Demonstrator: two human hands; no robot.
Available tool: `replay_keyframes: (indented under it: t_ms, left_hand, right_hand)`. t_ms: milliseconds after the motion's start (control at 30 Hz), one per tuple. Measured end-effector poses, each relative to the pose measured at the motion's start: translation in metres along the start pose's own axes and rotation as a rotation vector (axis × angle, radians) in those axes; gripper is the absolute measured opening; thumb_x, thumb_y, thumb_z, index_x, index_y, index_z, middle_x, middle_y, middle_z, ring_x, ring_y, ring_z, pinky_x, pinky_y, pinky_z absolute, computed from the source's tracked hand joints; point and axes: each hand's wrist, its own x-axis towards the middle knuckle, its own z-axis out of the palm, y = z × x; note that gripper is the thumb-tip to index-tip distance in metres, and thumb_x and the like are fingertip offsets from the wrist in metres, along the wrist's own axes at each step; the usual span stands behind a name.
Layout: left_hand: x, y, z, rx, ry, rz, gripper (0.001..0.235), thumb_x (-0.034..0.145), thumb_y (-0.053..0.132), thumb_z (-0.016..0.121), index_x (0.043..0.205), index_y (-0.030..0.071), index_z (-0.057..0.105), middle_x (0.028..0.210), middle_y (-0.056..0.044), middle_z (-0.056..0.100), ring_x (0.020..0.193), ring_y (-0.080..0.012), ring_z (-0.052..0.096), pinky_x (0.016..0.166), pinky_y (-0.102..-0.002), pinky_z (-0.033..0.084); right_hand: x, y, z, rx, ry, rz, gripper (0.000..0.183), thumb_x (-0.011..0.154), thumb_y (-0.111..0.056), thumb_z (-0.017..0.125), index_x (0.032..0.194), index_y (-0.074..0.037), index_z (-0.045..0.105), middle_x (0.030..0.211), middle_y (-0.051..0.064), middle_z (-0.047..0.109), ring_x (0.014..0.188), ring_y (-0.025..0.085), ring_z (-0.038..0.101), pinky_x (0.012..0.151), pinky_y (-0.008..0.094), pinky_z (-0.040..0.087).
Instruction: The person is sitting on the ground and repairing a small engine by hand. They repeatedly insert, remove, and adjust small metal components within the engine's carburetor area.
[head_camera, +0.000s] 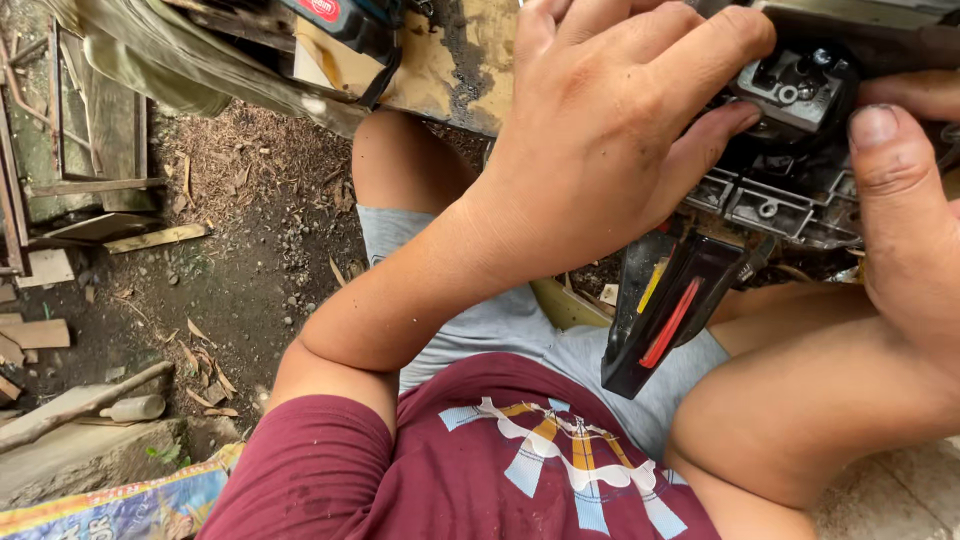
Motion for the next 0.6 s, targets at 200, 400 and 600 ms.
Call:
replay_keyframes:
  t_ms: [200, 400, 600]
  left_hand:
    - [0.002, 0.003, -0.003, 0.068, 0.026, 0.047, 0.035, 0.094, 0.025, 0.081, 0.121, 0.017, 0.061, 0.109, 0.001, 0.063, 0.12, -0.0228, 0.056, 0.104, -0.045, 0.035]
    - [0.006, 0.014, -0.011, 0.062, 0.007, 0.051, 0.043, 0.088, 0.023, 0.082, 0.124, 0.014, 0.061, 0.119, -0.002, 0.06, 0.125, -0.0253, 0.054, 0.112, -0.048, 0.036]
    - [0.016, 0.022, -0.012, 0.1, -0.026, 0.069, 0.043, 0.083, 0.021, 0.083, 0.119, 0.012, 0.062, 0.111, -0.003, 0.062, 0.118, -0.0263, 0.057, 0.108, -0.05, 0.035]
  right_hand:
    - [-0.001, 0.007, -0.007, 0.008, 0.013, -0.064, 0.029, 0.116, -0.023, 0.061, 0.13, 0.003, 0.06, 0.121, 0.01, 0.061, 0.107, 0.016, 0.058, 0.099, 0.029, 0.048]
    - [-0.012, 0.012, -0.015, 0.003, 0.089, -0.085, 0.03, 0.112, -0.023, 0.066, 0.127, 0.002, 0.061, 0.118, 0.01, 0.059, 0.105, 0.017, 0.057, 0.097, 0.028, 0.047]
    - [-0.016, 0.027, -0.022, 0.007, 0.155, -0.116, 0.032, 0.107, -0.022, 0.07, 0.125, 0.002, 0.061, 0.115, 0.011, 0.057, 0.103, 0.017, 0.055, 0.095, 0.028, 0.045]
